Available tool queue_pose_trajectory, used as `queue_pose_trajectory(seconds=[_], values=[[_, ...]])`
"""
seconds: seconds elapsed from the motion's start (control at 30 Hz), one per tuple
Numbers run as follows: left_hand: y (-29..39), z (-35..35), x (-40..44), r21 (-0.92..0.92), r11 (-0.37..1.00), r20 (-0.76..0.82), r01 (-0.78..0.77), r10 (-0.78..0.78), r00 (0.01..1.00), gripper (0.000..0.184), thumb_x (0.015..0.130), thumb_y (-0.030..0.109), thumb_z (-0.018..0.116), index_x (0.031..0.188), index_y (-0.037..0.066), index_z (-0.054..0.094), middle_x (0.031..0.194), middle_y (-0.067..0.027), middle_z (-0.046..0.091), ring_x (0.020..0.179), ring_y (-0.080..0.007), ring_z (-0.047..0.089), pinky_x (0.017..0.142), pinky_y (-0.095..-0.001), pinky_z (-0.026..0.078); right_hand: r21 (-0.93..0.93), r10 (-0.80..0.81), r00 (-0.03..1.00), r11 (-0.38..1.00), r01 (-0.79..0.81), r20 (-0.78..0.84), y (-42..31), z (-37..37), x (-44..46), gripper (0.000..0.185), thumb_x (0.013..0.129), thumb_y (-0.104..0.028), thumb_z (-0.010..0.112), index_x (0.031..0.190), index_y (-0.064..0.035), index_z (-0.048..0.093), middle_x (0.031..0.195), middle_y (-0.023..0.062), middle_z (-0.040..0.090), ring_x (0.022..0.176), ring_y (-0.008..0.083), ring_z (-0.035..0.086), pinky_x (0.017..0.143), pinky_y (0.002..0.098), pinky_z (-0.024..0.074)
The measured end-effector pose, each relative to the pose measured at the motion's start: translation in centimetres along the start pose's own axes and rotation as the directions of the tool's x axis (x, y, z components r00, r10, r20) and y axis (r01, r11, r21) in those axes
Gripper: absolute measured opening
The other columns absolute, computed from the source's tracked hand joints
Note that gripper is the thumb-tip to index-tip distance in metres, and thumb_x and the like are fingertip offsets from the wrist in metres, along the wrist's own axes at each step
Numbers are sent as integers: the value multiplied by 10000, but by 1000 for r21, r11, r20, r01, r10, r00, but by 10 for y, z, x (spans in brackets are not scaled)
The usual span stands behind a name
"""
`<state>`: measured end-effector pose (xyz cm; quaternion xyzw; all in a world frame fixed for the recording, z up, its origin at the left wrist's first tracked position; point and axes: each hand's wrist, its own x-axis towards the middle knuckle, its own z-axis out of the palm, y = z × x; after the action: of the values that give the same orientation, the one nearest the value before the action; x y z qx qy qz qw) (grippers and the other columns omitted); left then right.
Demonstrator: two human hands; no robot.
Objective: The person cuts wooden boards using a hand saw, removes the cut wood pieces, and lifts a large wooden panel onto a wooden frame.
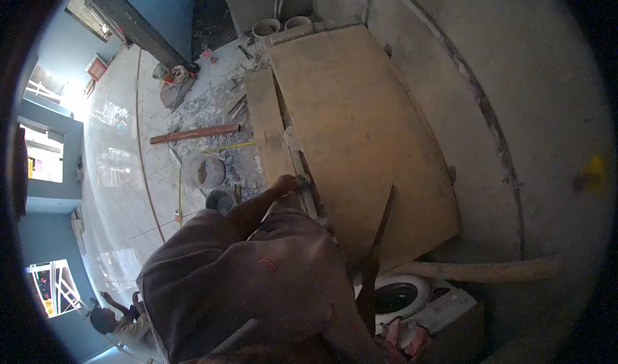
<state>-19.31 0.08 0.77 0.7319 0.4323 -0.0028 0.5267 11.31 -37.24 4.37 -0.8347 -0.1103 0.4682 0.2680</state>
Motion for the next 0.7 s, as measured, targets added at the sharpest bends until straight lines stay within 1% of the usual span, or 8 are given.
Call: queue_pose_trajectory(seconds=[0.03,0.07,0.13,0.2,0.3,0.37,0.57,0.7], values=[[2,-4,18,244,970,46,-16,5,999,298,750,198,581,1042,137,593,1144,-65,539,1026,-249,506,811,-338,447,-178,-105,991,980,89,-84,-3,2,-3,385,749,-186,592,1049,30,489,909,134,550,776,201,529,663,330,446],[-14,6,36,106,994,-61,-8,14,998,260,761,204,564,1001,110,595,1051,-89,563,952,-254,533,772,-350,451,-357,-221,964,921,156,-150,-11,5,-6,374,752,-189,591,1043,26,494,896,134,555,764,199,535,659,328,449],[-44,25,71,-167,983,-273,-80,32,961,220,783,217,531,920,58,598,864,-138,610,805,-263,587,693,-375,457,-131,107,984,983,-126,-142,-36,13,-17,358,772,-222,578,1037,9,510,901,132,565,767,206,555,658,336,454],[-67,41,119,-186,977,-314,-103,40,949,223,779,221,542,910,49,596,883,-145,608,807,-268,587,684,-377,458,-278,-12,983,960,-41,-185,-83,21,-39,391,788,-204,544,1112,-12,440,880,158,561,761,243,556,658,345,448],[-76,54,165,-535,830,-121,156,-258,958,280,767,222,547,966,26,571,962,-184,588,861,-325,578,710,-400,460,-572,-206,959,818,60,-194,-145,33,-81,489,820,-168,478,1260,-54,298,839,212,553,751,318,556,657,364,435],[-41,27,154,-499,823,-224,271,-425,877,348,761,223,547,1026,0,518,973,-203,579,905,-355,566,744,-405,463,-692,3,984,711,-127,-177,-179,44,-96,233,844,-140,491,1030,-6,527,990,96,561,806,181,555,699,320,469],[71,-38,124,-432,660,-210,614,-736,644,344,771,214,527,1023,-13,471,935,-237,580,939,-375,551,769,-429,460,-525,15,958,834,-170,-287,-181,52,-100,231,825,-155,517,1004,-8,525,931,96,560,766,184,551,672,323,462],[-22,25,169,-508,710,-86,487,-604,792,309,759,201,541,1000,13,496,918,-183,591,880,-345,567,712,-407,466,-441,20,947,882,-168,-319,-180,67,-99,232,813,-165,535,986,-10,523,892,96,559,740,186,548,654,325,458]])
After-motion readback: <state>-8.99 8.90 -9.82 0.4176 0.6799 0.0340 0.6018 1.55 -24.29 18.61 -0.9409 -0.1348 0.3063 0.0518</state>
